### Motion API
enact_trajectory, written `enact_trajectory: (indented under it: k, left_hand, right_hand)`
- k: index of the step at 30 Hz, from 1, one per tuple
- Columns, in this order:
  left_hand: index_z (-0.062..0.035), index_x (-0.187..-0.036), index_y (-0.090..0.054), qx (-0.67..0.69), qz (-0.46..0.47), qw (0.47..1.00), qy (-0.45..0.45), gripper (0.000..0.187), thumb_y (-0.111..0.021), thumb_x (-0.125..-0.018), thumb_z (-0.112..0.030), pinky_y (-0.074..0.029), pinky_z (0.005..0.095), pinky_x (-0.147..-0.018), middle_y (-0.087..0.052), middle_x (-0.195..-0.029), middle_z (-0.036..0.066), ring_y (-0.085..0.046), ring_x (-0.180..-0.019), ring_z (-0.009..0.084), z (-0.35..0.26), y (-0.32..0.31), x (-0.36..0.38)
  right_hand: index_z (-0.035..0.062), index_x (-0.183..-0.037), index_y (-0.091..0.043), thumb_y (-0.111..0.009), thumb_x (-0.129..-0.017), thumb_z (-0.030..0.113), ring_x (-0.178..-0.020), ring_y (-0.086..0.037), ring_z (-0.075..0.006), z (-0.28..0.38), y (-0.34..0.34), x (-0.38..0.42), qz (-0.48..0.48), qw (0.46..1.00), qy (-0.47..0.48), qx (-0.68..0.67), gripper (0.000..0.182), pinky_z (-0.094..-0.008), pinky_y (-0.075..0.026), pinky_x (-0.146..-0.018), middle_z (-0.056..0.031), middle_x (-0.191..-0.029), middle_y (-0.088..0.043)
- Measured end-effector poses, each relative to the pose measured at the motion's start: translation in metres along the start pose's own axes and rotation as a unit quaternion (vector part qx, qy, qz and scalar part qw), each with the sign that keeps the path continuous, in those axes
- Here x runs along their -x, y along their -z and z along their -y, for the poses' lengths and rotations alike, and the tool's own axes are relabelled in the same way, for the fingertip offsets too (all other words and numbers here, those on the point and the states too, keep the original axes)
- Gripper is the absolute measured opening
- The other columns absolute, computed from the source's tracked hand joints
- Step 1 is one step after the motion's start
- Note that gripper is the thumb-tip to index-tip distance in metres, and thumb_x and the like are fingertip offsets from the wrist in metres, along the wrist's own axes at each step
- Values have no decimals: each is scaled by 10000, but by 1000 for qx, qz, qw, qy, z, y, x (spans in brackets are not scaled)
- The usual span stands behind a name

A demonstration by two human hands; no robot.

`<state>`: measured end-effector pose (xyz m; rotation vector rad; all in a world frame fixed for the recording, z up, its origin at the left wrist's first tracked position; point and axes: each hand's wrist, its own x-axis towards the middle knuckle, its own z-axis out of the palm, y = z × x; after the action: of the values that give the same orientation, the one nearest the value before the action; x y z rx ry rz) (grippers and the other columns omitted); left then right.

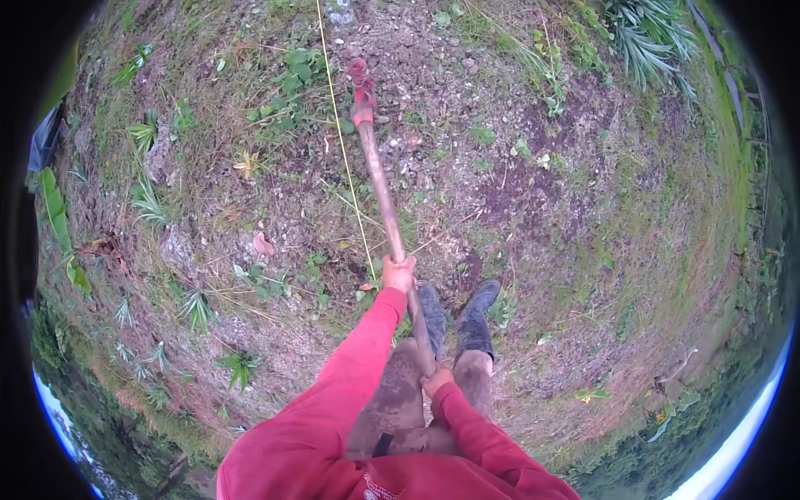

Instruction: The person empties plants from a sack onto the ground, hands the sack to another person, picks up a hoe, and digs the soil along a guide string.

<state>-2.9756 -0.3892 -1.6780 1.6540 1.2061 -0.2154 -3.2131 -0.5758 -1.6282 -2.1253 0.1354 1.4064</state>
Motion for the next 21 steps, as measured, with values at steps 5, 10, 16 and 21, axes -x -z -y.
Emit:
enact_trajectory:
  k: [5,10,16,21]
  left_hand:
    - [4,-1089,-466,75,149,978,127,341,-604,-779,-35,-515,380,-447,-573,-682,105,-576,-483,231,-53,11,-46]
    - [7,-858,-563,144,212,953,161,144,-639,-765,-72,-529,406,-463,-569,-625,106,-579,-484,251,-145,50,-46]
    - [13,-947,-522,-4,32,996,79,287,-671,-707,-37,-493,381,-416,-570,-624,108,-580,-477,228,-6,6,-15]
    - [7,-994,-451,132,149,975,99,420,-678,-641,11,-460,376,-362,-545,-572,96,-558,-422,222,86,1,27]
  right_hand:
    - [-57,-988,-553,-654,-782,167,-632,-650,-274,76,87,39,26,991,9,-132,321,-378,-540,-588,-155,-739,-641]
    - [-96,-998,-514,-650,-802,193,-531,-621,-246,216,217,111,154,939,9,-306,375,-369,-527,-526,-136,-614,-595]
    - [-40,-1141,-497,-657,-773,242,-814,-670,-395,-5,2,32,-66,996,56,-36,490,-480,-541,-741,-245,-835,-666]
    - [70,-1201,-529,-698,-726,261,-974,-625,-424,-42,-24,76,-35,993,-83,-72,539,-470,-506,-877,-277,-998,-647]
